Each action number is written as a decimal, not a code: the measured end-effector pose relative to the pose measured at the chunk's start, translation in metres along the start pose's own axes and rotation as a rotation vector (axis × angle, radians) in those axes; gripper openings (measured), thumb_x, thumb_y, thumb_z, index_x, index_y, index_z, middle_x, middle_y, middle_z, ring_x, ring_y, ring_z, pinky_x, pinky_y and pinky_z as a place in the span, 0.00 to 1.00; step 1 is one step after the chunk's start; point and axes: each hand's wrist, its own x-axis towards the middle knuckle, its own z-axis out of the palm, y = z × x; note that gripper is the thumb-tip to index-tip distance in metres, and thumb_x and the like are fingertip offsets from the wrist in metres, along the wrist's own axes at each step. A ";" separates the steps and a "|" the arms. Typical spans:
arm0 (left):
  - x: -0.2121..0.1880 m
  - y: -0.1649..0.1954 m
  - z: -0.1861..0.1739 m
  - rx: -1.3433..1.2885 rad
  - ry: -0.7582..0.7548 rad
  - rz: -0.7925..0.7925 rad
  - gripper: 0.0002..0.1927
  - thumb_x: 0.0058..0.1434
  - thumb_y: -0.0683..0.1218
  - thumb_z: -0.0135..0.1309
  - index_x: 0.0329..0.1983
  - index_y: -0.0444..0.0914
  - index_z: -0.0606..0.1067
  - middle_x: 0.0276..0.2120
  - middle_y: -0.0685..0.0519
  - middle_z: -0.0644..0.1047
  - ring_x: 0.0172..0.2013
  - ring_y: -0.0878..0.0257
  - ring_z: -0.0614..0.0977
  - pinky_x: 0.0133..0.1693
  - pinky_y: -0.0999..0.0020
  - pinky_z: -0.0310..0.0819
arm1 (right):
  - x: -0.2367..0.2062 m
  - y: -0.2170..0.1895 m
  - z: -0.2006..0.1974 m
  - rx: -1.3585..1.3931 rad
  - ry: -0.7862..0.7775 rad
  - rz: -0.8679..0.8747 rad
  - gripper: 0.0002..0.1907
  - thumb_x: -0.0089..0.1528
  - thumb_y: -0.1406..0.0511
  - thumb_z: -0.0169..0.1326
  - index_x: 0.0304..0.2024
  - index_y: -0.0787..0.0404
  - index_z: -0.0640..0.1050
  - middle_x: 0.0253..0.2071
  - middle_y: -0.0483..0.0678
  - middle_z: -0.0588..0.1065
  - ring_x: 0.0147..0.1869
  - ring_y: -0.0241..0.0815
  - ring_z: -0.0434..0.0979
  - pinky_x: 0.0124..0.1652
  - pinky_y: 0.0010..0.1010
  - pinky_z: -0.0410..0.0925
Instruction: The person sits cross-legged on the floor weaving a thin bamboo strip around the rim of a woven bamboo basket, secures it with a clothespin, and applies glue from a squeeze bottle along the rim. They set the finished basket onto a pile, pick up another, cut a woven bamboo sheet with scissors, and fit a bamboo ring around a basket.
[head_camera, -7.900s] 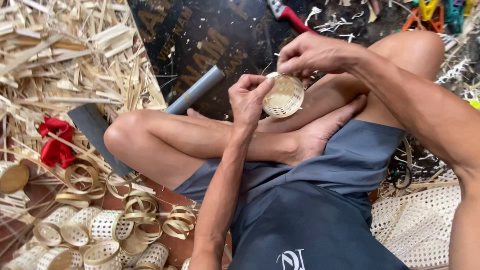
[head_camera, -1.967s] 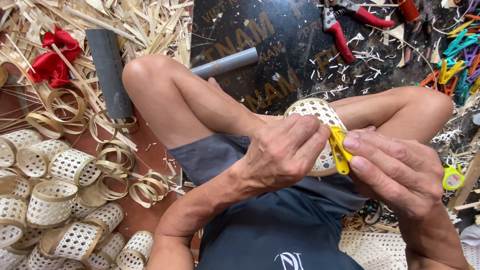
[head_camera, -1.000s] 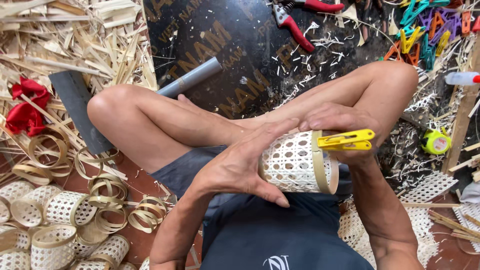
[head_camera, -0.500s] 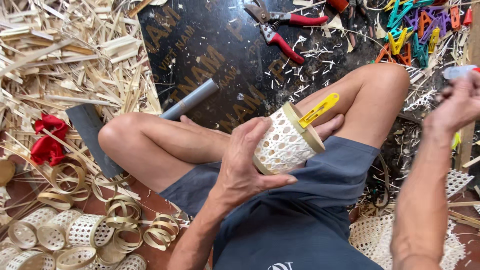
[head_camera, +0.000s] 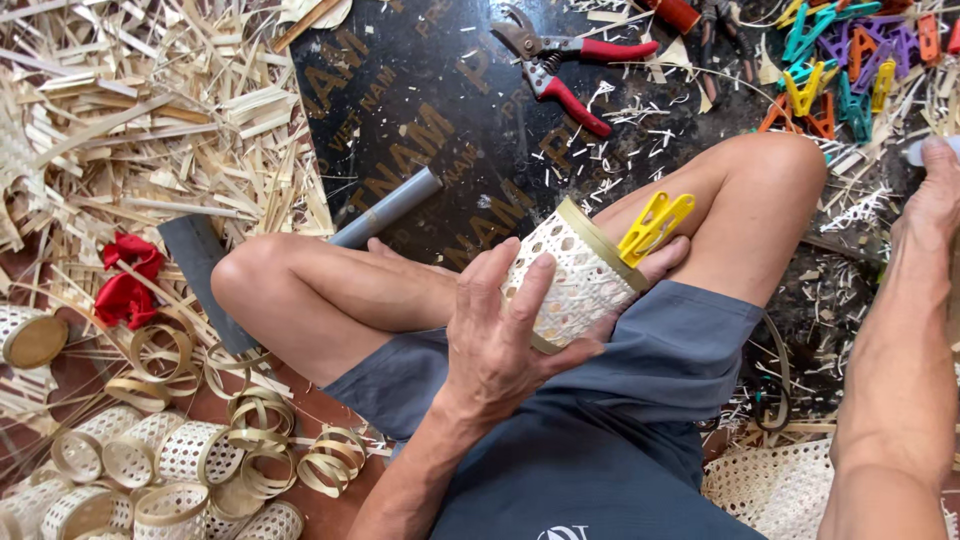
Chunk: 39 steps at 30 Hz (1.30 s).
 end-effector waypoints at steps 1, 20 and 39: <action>0.000 0.001 0.001 0.020 0.006 0.007 0.51 0.49 0.57 0.78 0.70 0.39 0.63 0.63 0.38 0.66 0.61 0.41 0.73 0.63 0.47 0.72 | 0.002 0.002 0.002 0.011 0.024 0.005 0.14 0.73 0.61 0.60 0.56 0.64 0.80 0.51 0.47 0.80 0.54 0.40 0.81 0.59 0.33 0.75; -0.032 -0.027 0.029 0.103 0.090 0.015 0.48 0.55 0.57 0.76 0.70 0.41 0.60 0.65 0.38 0.64 0.63 0.41 0.70 0.66 0.47 0.69 | -0.054 0.023 0.028 -0.453 0.082 -0.458 0.12 0.68 0.73 0.58 0.54 0.66 0.74 0.51 0.49 0.79 0.51 0.40 0.79 0.50 0.30 0.76; -0.095 -0.040 0.060 -0.045 0.001 0.006 0.46 0.53 0.55 0.76 0.68 0.41 0.62 0.65 0.37 0.65 0.64 0.37 0.71 0.63 0.46 0.72 | -0.140 -0.039 0.004 -0.343 0.247 -0.107 0.18 0.63 0.70 0.58 0.54 0.66 0.73 0.49 0.46 0.75 0.48 0.34 0.74 0.47 0.25 0.70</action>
